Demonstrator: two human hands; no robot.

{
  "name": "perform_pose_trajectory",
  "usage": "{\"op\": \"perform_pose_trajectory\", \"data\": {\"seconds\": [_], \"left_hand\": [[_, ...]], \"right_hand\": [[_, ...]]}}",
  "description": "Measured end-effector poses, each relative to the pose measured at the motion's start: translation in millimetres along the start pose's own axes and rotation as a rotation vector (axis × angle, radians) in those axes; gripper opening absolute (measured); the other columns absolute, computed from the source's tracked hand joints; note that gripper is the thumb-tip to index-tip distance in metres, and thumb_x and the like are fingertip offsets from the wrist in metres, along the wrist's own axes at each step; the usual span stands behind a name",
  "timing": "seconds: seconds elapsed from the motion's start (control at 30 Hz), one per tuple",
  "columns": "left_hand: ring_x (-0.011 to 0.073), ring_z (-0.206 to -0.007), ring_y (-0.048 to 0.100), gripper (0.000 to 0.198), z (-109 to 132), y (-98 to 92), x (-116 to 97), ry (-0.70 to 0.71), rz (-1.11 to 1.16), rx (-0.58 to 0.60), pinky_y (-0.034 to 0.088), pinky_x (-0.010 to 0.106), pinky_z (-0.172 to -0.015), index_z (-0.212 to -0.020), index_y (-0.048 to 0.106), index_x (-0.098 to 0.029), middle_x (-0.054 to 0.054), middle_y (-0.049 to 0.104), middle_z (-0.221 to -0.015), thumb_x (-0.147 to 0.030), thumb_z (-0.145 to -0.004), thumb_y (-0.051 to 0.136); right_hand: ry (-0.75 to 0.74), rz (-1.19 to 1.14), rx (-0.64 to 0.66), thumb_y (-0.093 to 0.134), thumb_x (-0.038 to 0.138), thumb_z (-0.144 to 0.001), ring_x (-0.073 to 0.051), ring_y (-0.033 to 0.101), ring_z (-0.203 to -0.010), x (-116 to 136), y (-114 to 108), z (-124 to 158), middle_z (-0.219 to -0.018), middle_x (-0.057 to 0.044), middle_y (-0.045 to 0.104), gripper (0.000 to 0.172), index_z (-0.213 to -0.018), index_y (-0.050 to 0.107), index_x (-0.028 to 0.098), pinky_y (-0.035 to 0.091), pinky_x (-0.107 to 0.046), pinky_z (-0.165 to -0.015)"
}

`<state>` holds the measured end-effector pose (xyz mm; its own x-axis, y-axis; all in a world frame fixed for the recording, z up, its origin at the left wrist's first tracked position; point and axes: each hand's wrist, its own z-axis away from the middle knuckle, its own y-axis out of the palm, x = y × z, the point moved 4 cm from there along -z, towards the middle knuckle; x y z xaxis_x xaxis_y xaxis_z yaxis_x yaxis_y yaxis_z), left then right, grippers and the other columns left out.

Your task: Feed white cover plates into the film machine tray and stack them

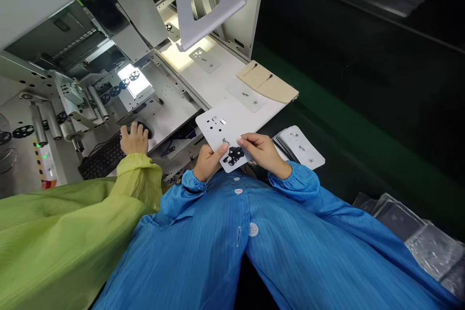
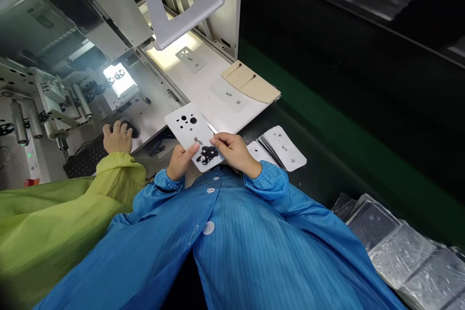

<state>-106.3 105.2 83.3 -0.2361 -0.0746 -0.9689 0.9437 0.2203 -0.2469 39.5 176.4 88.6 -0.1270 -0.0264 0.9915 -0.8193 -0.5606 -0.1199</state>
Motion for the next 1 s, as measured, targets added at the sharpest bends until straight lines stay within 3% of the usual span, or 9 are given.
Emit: {"op": "perform_pose_trajectory", "data": {"seconds": [0.1,0.17,0.2,0.4,0.57,0.77,1.0], "left_hand": [[0.0178,-0.072,0.064,0.045,4,10.4,-13,0.081,-0.079,-0.056,0.051,0.028,-0.067,-0.082,0.067,-0.012,0.007,0.070,-0.074,-0.053,-0.084,0.047],[0.0167,-0.069,0.063,0.045,8,16.9,-23,0.157,-0.174,-0.103,0.050,0.027,-0.065,-0.079,0.066,-0.013,0.007,0.069,-0.072,-0.051,-0.087,0.043],[0.0159,-0.066,0.063,0.046,11,20.1,-27,0.193,-0.220,-0.120,0.048,0.027,-0.063,-0.076,0.065,-0.013,0.006,0.068,-0.069,-0.051,-0.088,0.041],[0.0152,-0.060,0.061,0.056,24,36.0,-38,0.298,-0.390,-0.133,0.044,0.026,-0.058,-0.070,0.062,-0.014,0.007,0.063,-0.061,-0.049,-0.093,0.025],[0.0189,-0.076,0.065,0.056,32,44.7,-41,0.400,-0.521,-0.181,0.048,0.028,-0.067,-0.085,0.065,-0.011,0.012,0.069,-0.077,-0.047,-0.094,0.022],[0.0200,-0.075,0.066,0.056,39,51.2,-41,0.424,-0.647,-0.216,0.048,0.029,-0.068,-0.083,0.065,-0.010,0.014,0.068,-0.074,-0.044,-0.094,0.022],[0.0189,-0.075,0.066,0.054,41,54.5,-41,0.429,-0.630,-0.228,0.048,0.027,-0.067,-0.083,0.066,-0.011,0.012,0.068,-0.073,-0.043,-0.094,0.024]], "right_hand": [[-0.190,0.198,-0.198,0.056,0.044,-0.083,-0.016,0.057,-0.074,16,-12,15,-0.077,-0.003,0.063,0.027,-0.082,0.065,0.018,0.047,-0.031,-0.071],[-0.317,0.323,-0.344,0.059,0.038,-0.082,-0.017,0.056,-0.075,27,-17,29,-0.077,-0.004,0.061,0.019,-0.083,0.063,0.019,0.046,-0.032,-0.074],[-0.357,0.365,-0.358,0.060,0.036,-0.082,-0.016,0.055,-0.073,32,-17,35,-0.074,-0.003,0.060,0.017,-0.081,0.061,0.019,0.046,-0.031,-0.073],[-0.340,0.476,-0.173,0.059,0.035,-0.083,-0.015,0.054,-0.067,36,-11,50,-0.068,-0.001,0.057,0.017,-0.075,0.057,0.020,0.044,-0.029,-0.068],[-0.324,0.490,-0.156,0.055,0.027,-0.086,-0.015,0.056,-0.070,34,-17,53,-0.072,-0.002,0.061,0.013,-0.077,0.059,0.019,0.043,-0.028,-0.068],[-0.321,0.509,-0.165,0.055,0.026,-0.086,-0.015,0.057,-0.071,36,-20,63,-0.074,-0.003,0.063,0.012,-0.078,0.061,0.019,0.044,-0.028,-0.068],[-0.288,0.448,-0.168,0.056,0.024,-0.084,-0.015,0.059,-0.070,35,-23,66,-0.074,-0.002,0.066,0.012,-0.075,0.063,0.019,0.045,-0.028,-0.067]]}}
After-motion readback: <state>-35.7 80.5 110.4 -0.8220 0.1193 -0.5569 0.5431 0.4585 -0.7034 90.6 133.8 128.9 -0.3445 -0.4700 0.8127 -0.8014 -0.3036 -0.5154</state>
